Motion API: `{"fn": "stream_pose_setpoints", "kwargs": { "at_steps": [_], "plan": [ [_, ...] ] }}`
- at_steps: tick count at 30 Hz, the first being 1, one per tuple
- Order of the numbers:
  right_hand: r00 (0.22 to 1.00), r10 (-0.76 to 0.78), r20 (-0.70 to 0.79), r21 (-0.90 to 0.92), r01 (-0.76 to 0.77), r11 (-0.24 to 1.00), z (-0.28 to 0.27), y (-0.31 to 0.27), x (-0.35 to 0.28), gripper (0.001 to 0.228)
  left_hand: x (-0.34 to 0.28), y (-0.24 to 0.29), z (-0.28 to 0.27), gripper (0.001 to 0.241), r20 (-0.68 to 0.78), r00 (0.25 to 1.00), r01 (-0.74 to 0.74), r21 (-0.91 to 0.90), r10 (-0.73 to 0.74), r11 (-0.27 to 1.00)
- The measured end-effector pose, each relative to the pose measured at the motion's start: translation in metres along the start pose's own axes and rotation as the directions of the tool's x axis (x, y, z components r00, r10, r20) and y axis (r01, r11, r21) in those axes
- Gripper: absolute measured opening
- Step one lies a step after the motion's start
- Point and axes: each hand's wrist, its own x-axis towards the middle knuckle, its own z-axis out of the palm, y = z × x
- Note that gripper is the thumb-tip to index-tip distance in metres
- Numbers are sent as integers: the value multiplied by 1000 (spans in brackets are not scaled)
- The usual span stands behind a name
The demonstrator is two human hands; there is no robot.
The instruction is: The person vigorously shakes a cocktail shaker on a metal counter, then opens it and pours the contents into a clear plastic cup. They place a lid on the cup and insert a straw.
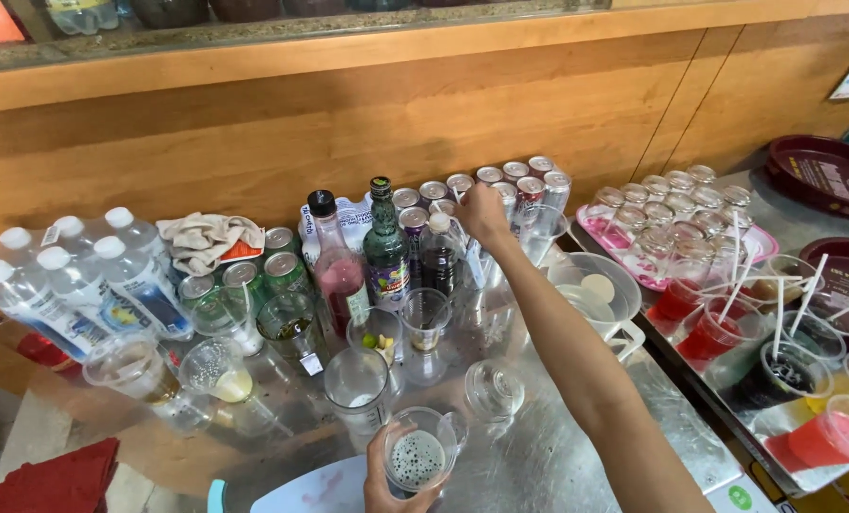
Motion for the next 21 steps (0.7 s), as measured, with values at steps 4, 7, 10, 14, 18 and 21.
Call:
{"fn": "stream_pose_setpoints", "kwargs": {
  "at_steps": [4, 7, 10, 14, 18, 21],
  "plan": [
    [1000, -1, -31, 24, 2, 1000, -10, -4, -2, 26, -1, 6, -2, 98, 10, 996, 88, 44, -89, 995],
    [965, -221, -142, -95, 209, 973, -15, 16, 17, 43, -4, 25, -2, 99, 17, 982, 185, 64, -187, 981],
    [972, -153, -176, 44, 163, 986, -61, -21, -9, 29, -7, 38, -3, 101, 41, 975, 217, 27, -218, 976],
    [971, -137, -196, 166, 170, 971, -103, -46, -29, 14, -9, -3, 2, 104, 28, 999, 26, 40, -27, 999],
    [963, -136, -233, 263, 197, 944, -135, -64, -48, 13, -14, 9, -1, 111, 12, 999, 44, 47, -45, 998],
    [957, -101, -271, 321, 188, 928, -155, -78, -66, 12, -22, 12, -8, 112, 28, 999, 25, 90, -27, 996]
  ]
}}
